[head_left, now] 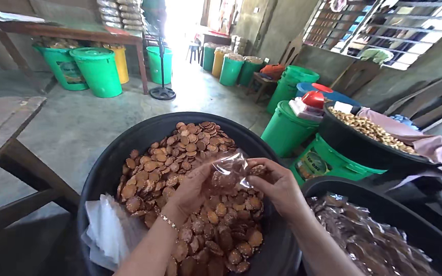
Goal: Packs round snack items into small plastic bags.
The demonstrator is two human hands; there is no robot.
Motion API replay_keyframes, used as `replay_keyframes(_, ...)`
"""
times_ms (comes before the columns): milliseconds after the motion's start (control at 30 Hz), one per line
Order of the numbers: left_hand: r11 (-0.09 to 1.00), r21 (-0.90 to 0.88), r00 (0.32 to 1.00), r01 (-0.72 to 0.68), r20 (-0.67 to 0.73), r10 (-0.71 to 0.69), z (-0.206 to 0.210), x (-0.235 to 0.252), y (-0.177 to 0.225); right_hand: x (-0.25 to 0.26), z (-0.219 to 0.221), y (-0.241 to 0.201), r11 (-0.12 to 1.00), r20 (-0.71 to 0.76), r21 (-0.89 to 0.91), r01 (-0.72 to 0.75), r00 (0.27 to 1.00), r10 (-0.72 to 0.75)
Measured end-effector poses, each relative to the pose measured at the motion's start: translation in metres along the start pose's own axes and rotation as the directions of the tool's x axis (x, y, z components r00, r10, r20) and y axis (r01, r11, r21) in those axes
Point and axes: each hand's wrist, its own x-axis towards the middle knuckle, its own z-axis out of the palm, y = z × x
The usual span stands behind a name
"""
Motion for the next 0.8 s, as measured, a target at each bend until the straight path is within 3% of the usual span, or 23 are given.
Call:
replay_keyframes(100,0.992,-0.092,0.996,-0.086,-0.031,0.084,0.014,0.001,-0.004,-0.004,0.012,0.002,0.944,-0.186,0.313,-0.103,0.968,0.168)
replay_keyframes(167,0.989,-0.108,0.995,-0.101,-0.018,0.100,0.017,0.001,-0.006,-0.005,0.006,0.005,0.974,-0.088,0.200,-0.110,0.988,0.130)
replay_keyframes(267,0.998,0.006,0.994,-0.062,0.094,0.062,0.013,-0.002,-0.004,-0.003,-0.006,0.006,0.980,0.134,-0.170,0.103,0.988,-0.081)
replay_keyframes(367,0.996,0.090,0.989,0.024,0.142,-0.037,0.021,-0.010,-0.003,0.000,-0.005,0.005,0.985,0.080,-0.050,0.165,0.984,-0.161)
replay_keyframes(500,0.986,0.083,0.987,0.142,0.062,-0.147,0.032,-0.016,-0.002,0.002,-0.024,-0.007,0.988,0.333,-0.107,0.109,0.940,-0.068)
replay_keyframes(633,0.970,0.152,0.955,0.190,0.199,-0.218,0.028,-0.017,-0.005,0.000,-0.017,-0.010,0.958,0.104,-0.246,0.146,0.987,-0.124)
replay_keyframes(733,0.985,0.047,0.963,0.164,0.211,-0.170,0.029,-0.017,-0.010,-0.003,-0.016,-0.008,0.980,0.121,-0.124,0.153,0.983,-0.138)
replay_keyframes(800,0.991,-0.092,0.984,0.096,0.159,-0.081,0.030,-0.016,-0.012,-0.005,-0.025,-0.005,0.980,0.231,-0.070,0.186,0.959,-0.165)
